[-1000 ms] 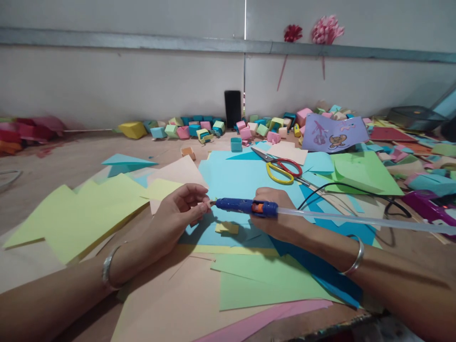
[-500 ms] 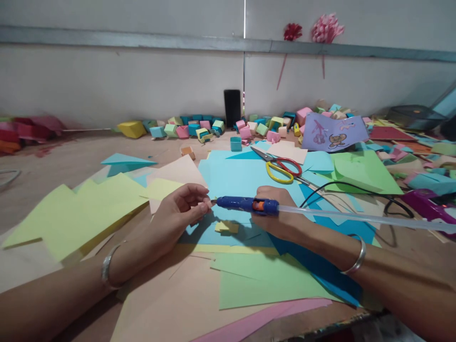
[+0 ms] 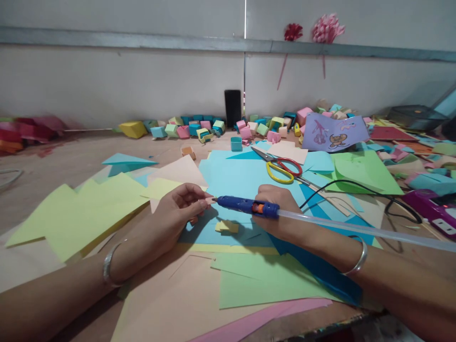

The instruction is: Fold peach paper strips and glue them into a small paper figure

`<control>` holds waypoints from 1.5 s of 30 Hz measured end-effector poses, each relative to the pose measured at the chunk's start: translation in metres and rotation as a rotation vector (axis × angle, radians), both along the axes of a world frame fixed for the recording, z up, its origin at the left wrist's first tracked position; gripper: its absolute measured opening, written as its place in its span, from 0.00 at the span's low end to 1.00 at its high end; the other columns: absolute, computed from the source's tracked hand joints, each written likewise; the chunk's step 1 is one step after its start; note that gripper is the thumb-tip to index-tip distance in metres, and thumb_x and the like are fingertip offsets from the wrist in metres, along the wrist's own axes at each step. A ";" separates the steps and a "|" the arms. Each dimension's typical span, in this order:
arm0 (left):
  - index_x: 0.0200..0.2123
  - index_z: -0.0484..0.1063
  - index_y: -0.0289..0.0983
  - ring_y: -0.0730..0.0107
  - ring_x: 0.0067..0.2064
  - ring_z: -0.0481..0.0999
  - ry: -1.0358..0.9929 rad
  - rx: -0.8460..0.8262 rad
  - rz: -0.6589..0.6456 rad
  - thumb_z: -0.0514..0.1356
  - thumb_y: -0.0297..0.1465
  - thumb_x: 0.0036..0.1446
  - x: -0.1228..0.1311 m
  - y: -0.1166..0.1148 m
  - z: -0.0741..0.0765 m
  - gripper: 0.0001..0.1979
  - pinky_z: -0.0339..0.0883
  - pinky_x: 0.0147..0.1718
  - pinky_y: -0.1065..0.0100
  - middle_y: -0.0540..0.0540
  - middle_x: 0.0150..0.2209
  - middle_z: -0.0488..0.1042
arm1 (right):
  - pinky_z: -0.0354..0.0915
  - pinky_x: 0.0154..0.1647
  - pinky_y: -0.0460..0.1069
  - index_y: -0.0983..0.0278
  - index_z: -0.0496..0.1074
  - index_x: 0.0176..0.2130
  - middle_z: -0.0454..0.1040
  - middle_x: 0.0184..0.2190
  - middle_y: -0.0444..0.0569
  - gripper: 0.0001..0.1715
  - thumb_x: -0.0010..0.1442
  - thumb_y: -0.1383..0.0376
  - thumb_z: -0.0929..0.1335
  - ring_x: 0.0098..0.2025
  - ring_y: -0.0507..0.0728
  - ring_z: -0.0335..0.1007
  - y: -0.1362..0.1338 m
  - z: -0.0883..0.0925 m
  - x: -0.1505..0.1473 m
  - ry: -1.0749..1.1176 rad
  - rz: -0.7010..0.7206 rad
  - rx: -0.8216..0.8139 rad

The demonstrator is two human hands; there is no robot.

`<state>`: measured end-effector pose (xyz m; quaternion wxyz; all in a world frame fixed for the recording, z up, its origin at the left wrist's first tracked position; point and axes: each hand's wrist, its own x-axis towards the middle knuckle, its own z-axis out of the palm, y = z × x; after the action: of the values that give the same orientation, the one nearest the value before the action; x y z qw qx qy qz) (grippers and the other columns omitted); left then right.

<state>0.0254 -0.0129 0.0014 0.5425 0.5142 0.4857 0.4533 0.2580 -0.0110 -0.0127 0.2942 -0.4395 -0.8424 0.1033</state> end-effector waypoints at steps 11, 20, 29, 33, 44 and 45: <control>0.33 0.66 0.38 0.75 0.28 0.69 0.021 -0.018 0.000 0.66 0.31 0.50 -0.004 0.004 -0.003 0.11 0.55 0.21 0.74 0.50 0.30 0.75 | 0.49 0.25 0.46 0.63 0.58 0.19 0.58 0.21 0.43 0.15 0.54 0.67 0.64 0.23 0.49 0.55 -0.005 0.003 -0.001 -0.002 0.029 0.024; 0.33 0.66 0.38 0.74 0.28 0.70 0.012 -0.015 0.004 0.67 0.31 0.49 -0.002 0.004 -0.003 0.12 0.56 0.20 0.74 0.49 0.30 0.75 | 0.48 0.25 0.47 0.64 0.59 0.19 0.58 0.21 0.44 0.16 0.56 0.65 0.64 0.24 0.50 0.54 -0.003 -0.001 0.001 -0.001 0.030 0.040; 0.36 0.64 0.39 0.74 0.29 0.70 0.042 -0.038 -0.029 0.65 0.32 0.51 -0.005 0.005 -0.004 0.12 0.54 0.20 0.75 0.48 0.32 0.75 | 0.46 0.25 0.47 0.63 0.57 0.19 0.57 0.21 0.43 0.17 0.56 0.65 0.64 0.24 0.50 0.53 -0.005 -0.001 0.000 0.012 0.043 0.049; 0.36 0.65 0.38 0.74 0.31 0.71 0.042 -0.030 -0.036 0.65 0.31 0.51 -0.004 0.004 -0.003 0.12 0.57 0.22 0.75 0.48 0.32 0.76 | 0.46 0.25 0.47 0.63 0.57 0.19 0.57 0.21 0.43 0.16 0.55 0.66 0.64 0.24 0.50 0.53 -0.004 -0.001 0.000 0.018 0.038 0.052; 0.37 0.64 0.38 0.72 0.33 0.72 0.028 -0.009 -0.058 0.66 0.32 0.52 -0.007 0.006 -0.006 0.13 0.59 0.24 0.74 0.47 0.33 0.77 | 0.46 0.25 0.46 0.64 0.57 0.19 0.57 0.21 0.43 0.14 0.53 0.67 0.63 0.24 0.49 0.53 -0.004 -0.001 0.000 0.019 0.040 0.089; 0.37 0.64 0.38 0.72 0.33 0.72 0.030 -0.012 -0.057 0.66 0.31 0.52 -0.007 0.006 -0.006 0.13 0.59 0.24 0.74 0.47 0.33 0.77 | 0.46 0.25 0.46 0.64 0.57 0.19 0.57 0.21 0.43 0.14 0.53 0.67 0.63 0.24 0.49 0.53 -0.004 0.000 0.000 0.017 0.043 0.085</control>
<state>0.0188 -0.0072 -0.0042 0.5508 0.5312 0.4819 0.4268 0.2575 -0.0150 -0.0127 0.3173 -0.4077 -0.8527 0.0774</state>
